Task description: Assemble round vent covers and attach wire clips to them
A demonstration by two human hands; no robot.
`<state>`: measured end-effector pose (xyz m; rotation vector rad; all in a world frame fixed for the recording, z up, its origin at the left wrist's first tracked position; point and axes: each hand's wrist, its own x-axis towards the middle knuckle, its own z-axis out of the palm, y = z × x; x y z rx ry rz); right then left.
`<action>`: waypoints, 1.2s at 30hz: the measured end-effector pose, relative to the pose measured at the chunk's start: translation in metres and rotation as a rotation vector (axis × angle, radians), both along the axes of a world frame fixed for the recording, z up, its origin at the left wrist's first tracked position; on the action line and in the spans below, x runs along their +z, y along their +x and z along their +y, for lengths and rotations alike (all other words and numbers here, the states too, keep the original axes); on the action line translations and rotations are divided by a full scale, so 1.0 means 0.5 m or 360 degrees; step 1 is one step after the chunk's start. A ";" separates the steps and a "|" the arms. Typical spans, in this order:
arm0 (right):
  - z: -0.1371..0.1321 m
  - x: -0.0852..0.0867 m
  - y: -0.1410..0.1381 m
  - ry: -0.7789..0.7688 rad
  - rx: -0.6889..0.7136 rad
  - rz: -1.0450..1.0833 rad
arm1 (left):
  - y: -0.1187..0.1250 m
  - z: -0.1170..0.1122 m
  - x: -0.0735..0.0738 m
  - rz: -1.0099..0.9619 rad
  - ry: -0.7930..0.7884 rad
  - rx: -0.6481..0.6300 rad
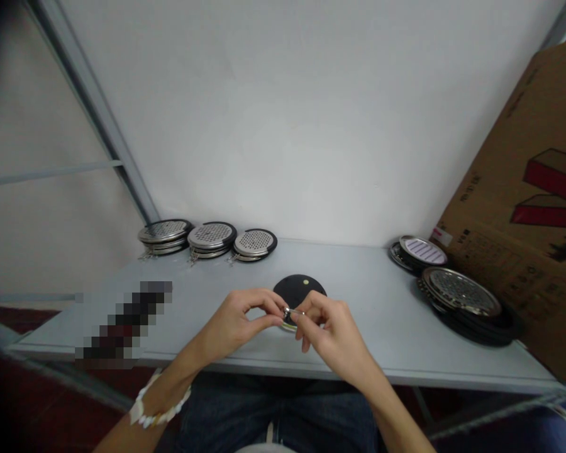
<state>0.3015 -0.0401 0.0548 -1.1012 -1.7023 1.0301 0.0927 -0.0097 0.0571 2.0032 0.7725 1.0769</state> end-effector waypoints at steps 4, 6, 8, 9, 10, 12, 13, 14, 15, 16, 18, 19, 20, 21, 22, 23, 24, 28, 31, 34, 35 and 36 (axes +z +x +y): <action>-0.002 0.007 -0.003 -0.0155 0.0090 0.0246 | 0.000 0.000 -0.005 0.0051 0.0148 -0.0037; -0.002 0.008 -0.005 -0.0176 0.0089 0.0293 | 0.004 0.002 -0.013 0.0047 0.0256 0.0000; -0.002 0.005 -0.006 -0.0168 0.0091 0.0262 | 0.012 0.004 -0.022 0.0049 0.0337 0.0097; -0.001 0.002 -0.006 -0.0149 0.0085 0.0221 | 0.016 0.004 -0.026 0.0056 0.0360 0.0155; 0.000 -0.001 -0.005 -0.0122 0.0075 0.0170 | 0.020 0.005 -0.029 0.0066 0.0372 0.0214; 0.002 -0.006 -0.002 -0.0047 0.0032 0.0069 | 0.026 0.005 -0.033 0.0092 0.0374 0.0299; 0.004 -0.007 0.001 -0.0011 0.0004 0.0029 | 0.027 0.005 -0.032 0.0103 0.0367 0.0309; 0.005 -0.008 0.003 0.0016 -0.0025 -0.0002 | 0.027 0.005 -0.031 0.0111 0.0359 0.0291; 0.007 -0.007 0.005 0.0033 -0.0051 -0.0024 | 0.025 0.005 -0.028 0.0116 0.0352 0.0247; 0.007 -0.006 0.006 0.0041 -0.0073 -0.0036 | 0.023 0.005 -0.026 0.0118 0.0344 0.0185; 0.007 -0.002 0.006 0.0032 -0.0091 -0.0043 | 0.017 0.006 -0.022 0.0110 0.0343 0.0077; 0.006 0.000 0.005 0.0026 -0.0089 -0.0041 | 0.014 0.007 -0.022 0.0102 0.0348 0.0057; 0.005 0.002 0.003 0.0019 -0.0081 -0.0039 | 0.013 0.007 -0.023 0.0092 0.0353 0.0059; 0.003 0.003 0.001 0.0013 -0.0071 -0.0041 | 0.012 0.008 -0.025 0.0085 0.0353 0.0075; 0.001 0.004 -0.001 0.0011 -0.0062 -0.0049 | 0.013 0.009 -0.028 0.0082 0.0348 0.0099; -0.001 0.004 -0.002 0.0011 -0.0045 -0.0064 | 0.014 0.010 -0.031 0.0082 0.0337 0.0125; -0.002 0.004 -0.003 0.0012 -0.0024 -0.0085 | 0.016 0.010 -0.034 0.0089 0.0321 0.0152; -0.001 0.002 -0.001 0.0010 0.0059 -0.0140 | 0.025 0.011 -0.041 0.0143 0.0243 0.0312; 0.006 0.001 0.004 0.0011 0.0015 -0.0115 | 0.023 0.011 -0.039 0.0151 0.0203 0.0293; 0.011 0.002 0.009 0.0017 -0.0078 -0.0095 | 0.015 0.011 -0.031 0.0138 0.0211 0.0113; 0.012 0.002 0.010 0.0018 -0.0098 -0.0095 | 0.013 0.010 -0.029 0.0140 0.0220 0.0073; 0.011 0.002 0.011 0.0020 -0.0107 -0.0098 | 0.012 0.010 -0.028 0.0145 0.0228 0.0057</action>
